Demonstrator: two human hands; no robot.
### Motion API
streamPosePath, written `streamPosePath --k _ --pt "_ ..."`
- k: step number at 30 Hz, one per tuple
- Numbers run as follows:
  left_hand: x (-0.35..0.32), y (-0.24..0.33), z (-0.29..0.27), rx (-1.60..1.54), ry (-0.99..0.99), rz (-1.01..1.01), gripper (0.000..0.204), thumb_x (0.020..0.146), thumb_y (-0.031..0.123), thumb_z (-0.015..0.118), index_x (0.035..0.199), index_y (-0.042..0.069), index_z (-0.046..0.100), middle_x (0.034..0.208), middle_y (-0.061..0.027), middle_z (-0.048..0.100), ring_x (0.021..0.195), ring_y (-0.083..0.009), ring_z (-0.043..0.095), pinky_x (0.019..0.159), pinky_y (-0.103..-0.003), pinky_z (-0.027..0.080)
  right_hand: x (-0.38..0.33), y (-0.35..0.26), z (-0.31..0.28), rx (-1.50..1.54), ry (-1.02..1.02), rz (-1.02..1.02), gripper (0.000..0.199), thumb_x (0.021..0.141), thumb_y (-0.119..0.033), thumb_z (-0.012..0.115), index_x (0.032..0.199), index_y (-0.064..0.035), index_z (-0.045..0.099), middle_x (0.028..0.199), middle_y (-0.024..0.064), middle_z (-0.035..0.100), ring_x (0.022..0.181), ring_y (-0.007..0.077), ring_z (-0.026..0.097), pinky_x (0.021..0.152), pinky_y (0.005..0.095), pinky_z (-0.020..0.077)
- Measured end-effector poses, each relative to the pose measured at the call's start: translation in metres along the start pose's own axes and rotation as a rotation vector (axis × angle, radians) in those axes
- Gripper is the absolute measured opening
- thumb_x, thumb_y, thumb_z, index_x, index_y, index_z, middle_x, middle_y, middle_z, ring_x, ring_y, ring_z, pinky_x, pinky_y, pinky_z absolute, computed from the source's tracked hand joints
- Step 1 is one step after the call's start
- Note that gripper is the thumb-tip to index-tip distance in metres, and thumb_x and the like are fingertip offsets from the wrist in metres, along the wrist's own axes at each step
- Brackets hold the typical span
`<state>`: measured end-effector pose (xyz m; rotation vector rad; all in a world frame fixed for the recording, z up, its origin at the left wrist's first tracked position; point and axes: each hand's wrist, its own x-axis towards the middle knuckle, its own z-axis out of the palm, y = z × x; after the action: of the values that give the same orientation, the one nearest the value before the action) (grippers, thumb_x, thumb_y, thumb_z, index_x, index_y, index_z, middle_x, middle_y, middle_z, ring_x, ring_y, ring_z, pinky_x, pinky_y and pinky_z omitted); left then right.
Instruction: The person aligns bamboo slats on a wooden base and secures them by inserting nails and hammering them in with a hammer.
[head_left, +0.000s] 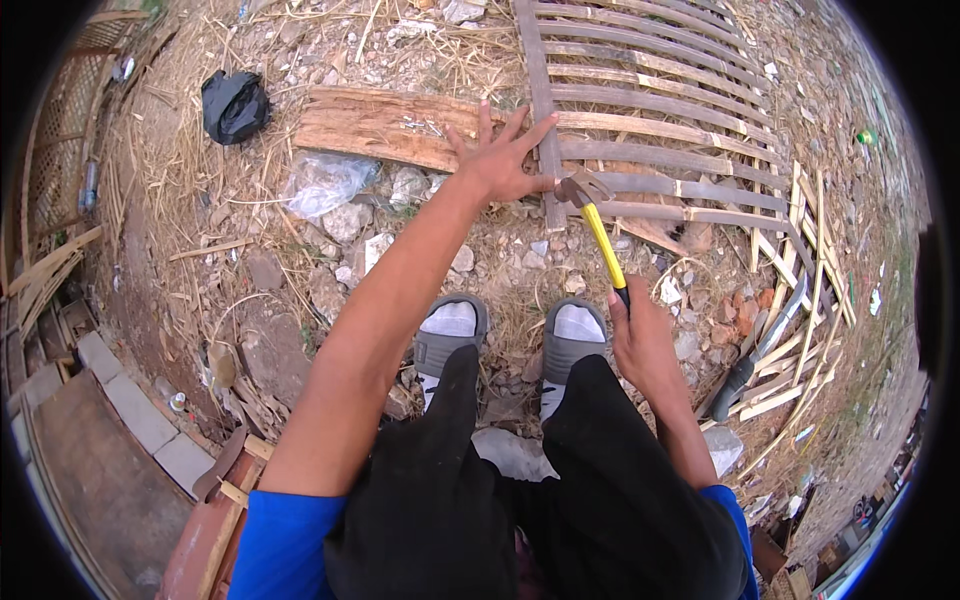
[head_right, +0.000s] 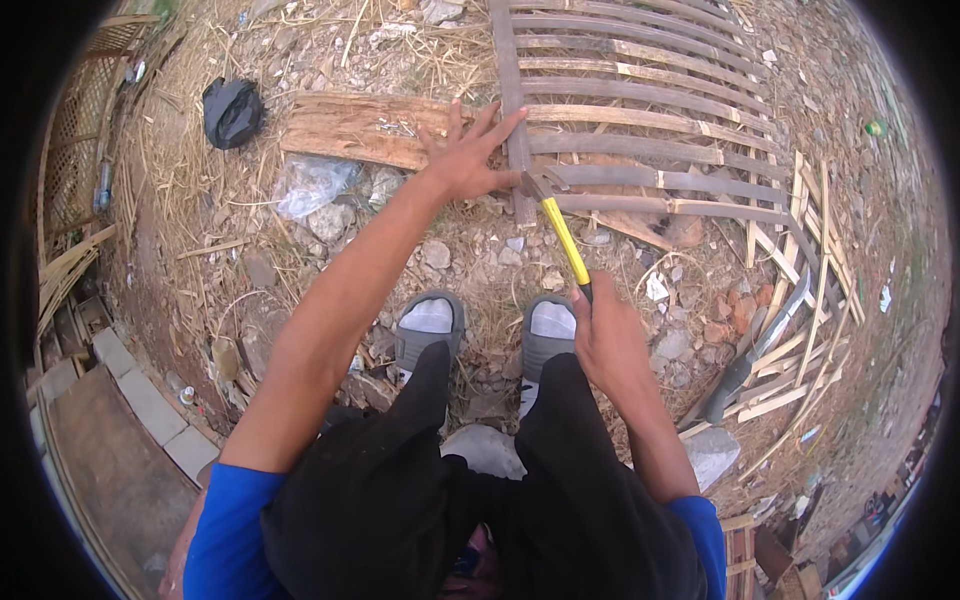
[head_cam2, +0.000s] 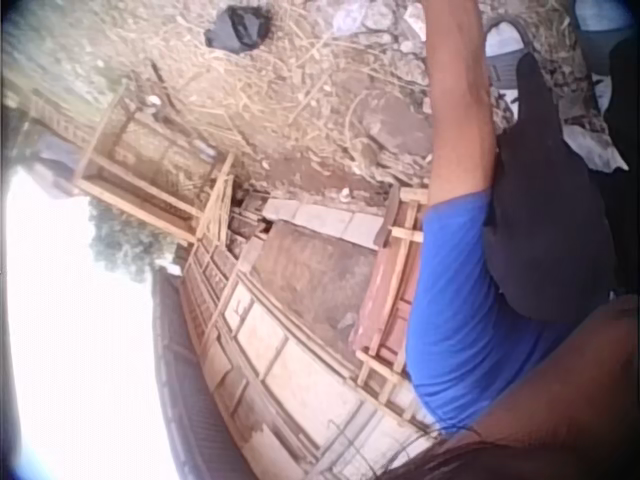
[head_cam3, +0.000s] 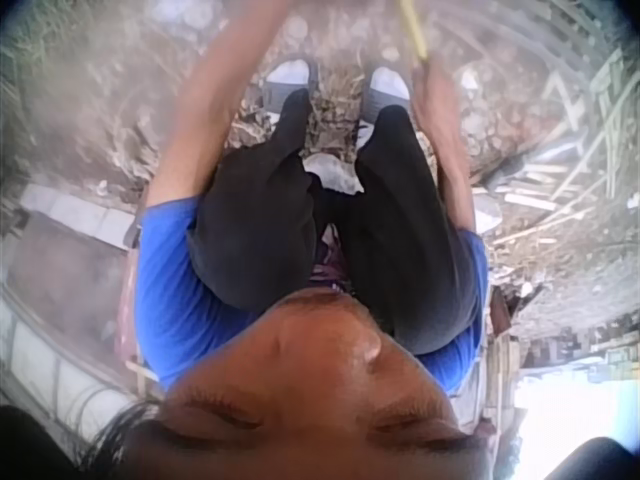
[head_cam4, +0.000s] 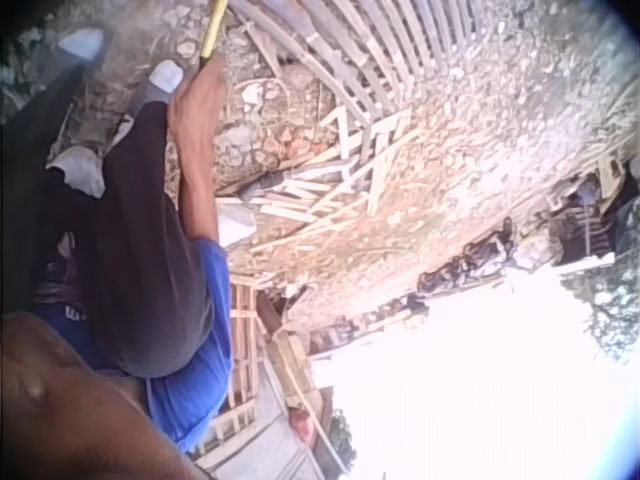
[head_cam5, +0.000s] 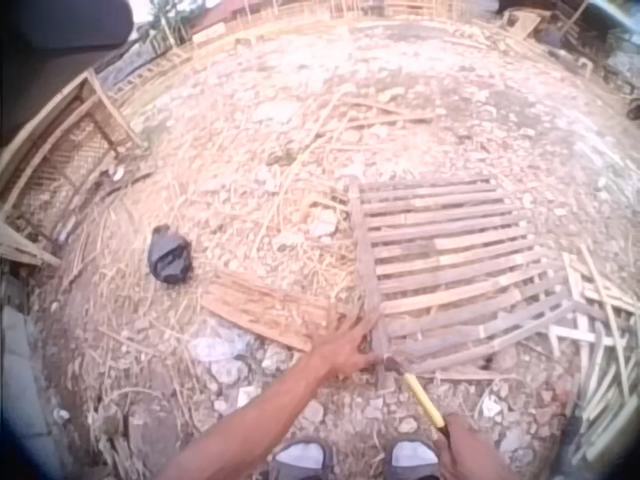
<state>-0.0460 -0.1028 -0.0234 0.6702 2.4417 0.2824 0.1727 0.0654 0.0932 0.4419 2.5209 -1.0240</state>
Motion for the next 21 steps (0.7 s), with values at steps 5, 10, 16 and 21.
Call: streamPosePath --k 5,10,16,21 --pt "-0.003 -0.008 0.013 0.009 0.200 0.071 0.097 0.072 0.082 0.057 0.153 0.046 0.018 0.165 -0.0021 0.013 0.149 -0.0451 -0.005 0.103 -0.082 -0.006 -0.006 0.003 0.011 0.126 0.004 0.023 0.021 0.101 -0.018 0.051 0.113 -0.0018 0.045 0.071 0.0296 0.059 0.070 0.0523 0.058 0.059 0.0561 0.0399" --pt "-0.004 -0.008 0.014 -0.019 0.204 0.076 0.096 0.071 0.080 0.060 0.152 0.046 0.023 0.164 -0.0011 0.014 0.148 -0.0470 -0.004 0.103 -0.083 -0.006 -0.007 -0.004 0.009 0.200 0.027 0.043 0.022 0.101 -0.018 0.051 0.114 -0.0019 0.046 0.073 0.0299 0.059 0.071 0.0526 0.058 0.060 0.0565 0.0407" --pt "-0.004 -0.005 0.012 -0.032 0.210 0.089 0.095 0.070 0.078 0.063 0.151 0.047 0.024 0.164 -0.0023 0.016 0.148 -0.0469 -0.003 0.104 -0.082 -0.005 -0.005 0.005 0.012 0.107 0.026 0.005 0.022 0.100 -0.018 0.051 0.115 -0.0016 0.046 0.074 0.0304 0.060 0.073 0.0527 0.058 0.061 0.0569 0.0409" --pt "-0.008 -0.004 0.009 -0.041 0.209 0.081 0.096 0.069 0.077 0.065 0.152 0.046 0.025 0.164 -0.0029 0.016 0.149 -0.0456 -0.003 0.105 -0.081 -0.005 -0.007 0.010 0.015 0.149 0.003 0.029 0.022 0.101 -0.019 0.051 0.114 -0.0014 0.047 0.073 0.0304 0.058 0.071 0.0526 0.057 0.061 0.0567 0.0404"
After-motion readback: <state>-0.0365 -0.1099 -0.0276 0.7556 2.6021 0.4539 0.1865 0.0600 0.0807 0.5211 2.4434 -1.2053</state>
